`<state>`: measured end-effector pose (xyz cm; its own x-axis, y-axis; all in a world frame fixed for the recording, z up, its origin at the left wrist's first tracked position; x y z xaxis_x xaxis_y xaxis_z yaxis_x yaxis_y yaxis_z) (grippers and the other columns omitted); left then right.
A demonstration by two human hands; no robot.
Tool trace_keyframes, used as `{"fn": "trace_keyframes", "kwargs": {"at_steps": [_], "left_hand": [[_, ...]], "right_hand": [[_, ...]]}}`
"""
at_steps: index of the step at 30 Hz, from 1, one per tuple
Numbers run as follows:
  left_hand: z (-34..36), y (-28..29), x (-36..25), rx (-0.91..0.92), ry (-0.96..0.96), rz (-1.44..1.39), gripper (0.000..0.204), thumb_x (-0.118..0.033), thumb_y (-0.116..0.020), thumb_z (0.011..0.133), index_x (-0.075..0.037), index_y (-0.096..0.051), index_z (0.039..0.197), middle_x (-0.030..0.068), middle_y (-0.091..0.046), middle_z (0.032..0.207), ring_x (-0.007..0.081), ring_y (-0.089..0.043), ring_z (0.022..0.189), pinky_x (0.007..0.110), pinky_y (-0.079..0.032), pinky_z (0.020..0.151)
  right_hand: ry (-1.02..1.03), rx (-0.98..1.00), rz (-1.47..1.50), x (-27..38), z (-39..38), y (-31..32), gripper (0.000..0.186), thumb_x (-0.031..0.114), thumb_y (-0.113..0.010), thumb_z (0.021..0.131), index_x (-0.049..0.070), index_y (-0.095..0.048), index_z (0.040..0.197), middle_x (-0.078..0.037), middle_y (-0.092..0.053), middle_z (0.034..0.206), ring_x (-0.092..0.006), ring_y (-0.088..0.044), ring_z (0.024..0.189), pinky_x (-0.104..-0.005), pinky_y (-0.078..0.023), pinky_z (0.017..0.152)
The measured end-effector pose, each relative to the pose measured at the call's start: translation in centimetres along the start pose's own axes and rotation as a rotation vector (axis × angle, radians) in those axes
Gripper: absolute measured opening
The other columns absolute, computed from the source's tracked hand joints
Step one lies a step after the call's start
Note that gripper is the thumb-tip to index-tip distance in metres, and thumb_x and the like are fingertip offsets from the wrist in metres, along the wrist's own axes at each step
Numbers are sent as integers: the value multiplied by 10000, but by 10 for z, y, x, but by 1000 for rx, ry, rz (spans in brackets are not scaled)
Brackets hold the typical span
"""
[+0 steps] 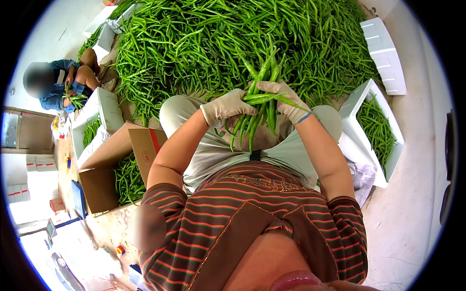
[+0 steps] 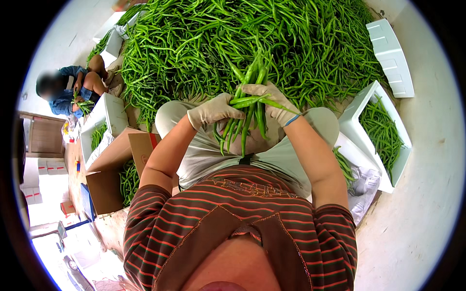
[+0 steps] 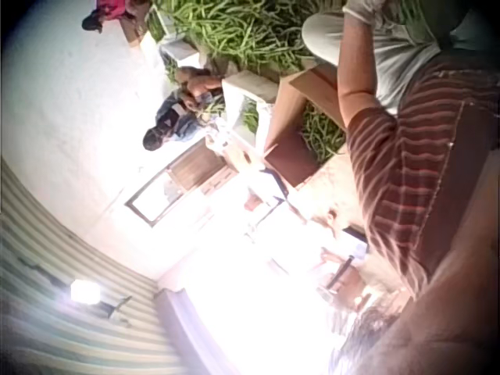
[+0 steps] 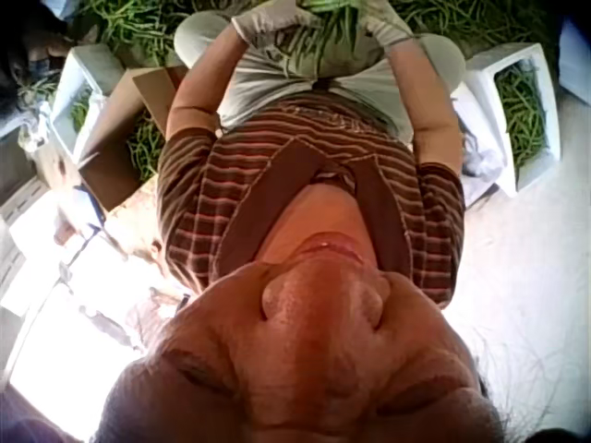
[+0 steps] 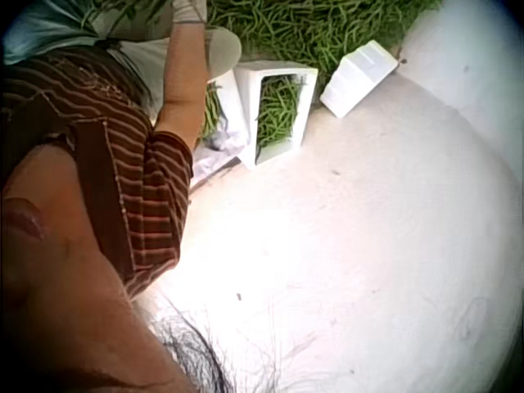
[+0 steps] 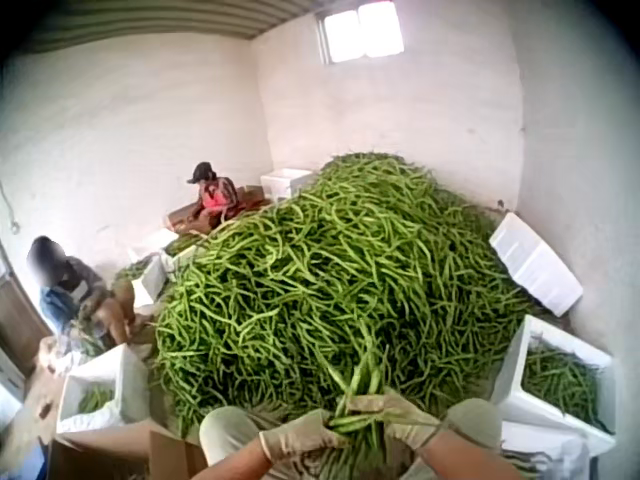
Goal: The person sits on the floor and sorts green chilies from a large pile into white styrofoam boxes. They pick up handfuls of chilies, inspect them, and place them into the boxes.
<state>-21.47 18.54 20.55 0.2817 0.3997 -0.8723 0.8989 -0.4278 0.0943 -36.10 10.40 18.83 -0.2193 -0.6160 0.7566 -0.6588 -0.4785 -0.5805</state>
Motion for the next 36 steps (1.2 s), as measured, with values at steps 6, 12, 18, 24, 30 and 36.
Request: {"fn": "trace_keyframes", "kwargs": {"at_steps": [6,12,18,24,30,36], "left_hand": [[-9,-21,32,44,-20,-85,160,-134,-738,849,-64,-701,987,-70,-550,653,19,-422,477,204,-308,424],[0,-25,30,38,-142,16,278,-159,-776,828,-48,-678,1064,-56,-604,720,31,-466,497,202,-356,429],[-4,-19,3,-207,-92,162,398,-206,-824,800,33,-638,1059,7,-638,752,60,-562,568,233,-467,492],[-7,-7,3,-502,-310,-129,339,-124,-759,850,-6,-621,1136,-28,-624,733,30,-502,530,183,-369,464],[8,-18,-23,-451,-403,-360,359,-29,-644,885,9,-607,1240,13,-654,820,55,-514,506,208,-412,444],[-6,-29,-65,-270,-440,-434,477,-57,-537,893,57,-504,1355,112,-670,1093,74,-548,684,203,-440,576]], "right_hand": [[60,104,-4,-20,-13,4,356,66,-738,844,14,-612,1173,-93,-690,1048,-210,-684,934,-355,-574,835],[12,138,25,-41,-13,7,571,22,-726,842,41,-508,1369,-105,-667,1139,-203,-669,999,-341,-562,877],[147,-34,57,-31,-11,18,429,-10,-738,787,7,-604,1194,-116,-700,1010,-228,-683,937,-369,-560,880],[217,-179,18,-29,-27,8,361,-22,-743,777,22,-641,1120,-58,-692,988,-161,-663,883,-311,-533,826],[246,-57,70,-14,-41,-6,377,1,-754,783,19,-647,1144,-68,-699,1025,-174,-662,933,-319,-530,857],[465,-120,18,9,-61,-15,424,55,-784,780,3,-608,1162,-86,-677,1040,-175,-656,934,-317,-543,816]]}}
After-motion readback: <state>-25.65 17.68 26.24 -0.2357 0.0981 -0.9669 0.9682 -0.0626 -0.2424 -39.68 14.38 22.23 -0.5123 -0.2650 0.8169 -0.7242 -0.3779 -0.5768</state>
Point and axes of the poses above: each hand's wrist, its own z-axis towards the middle knuckle, its own y-axis out of the back of the hand, x = y × z, the point moved 4 cm from there along z, towards the middle knuckle
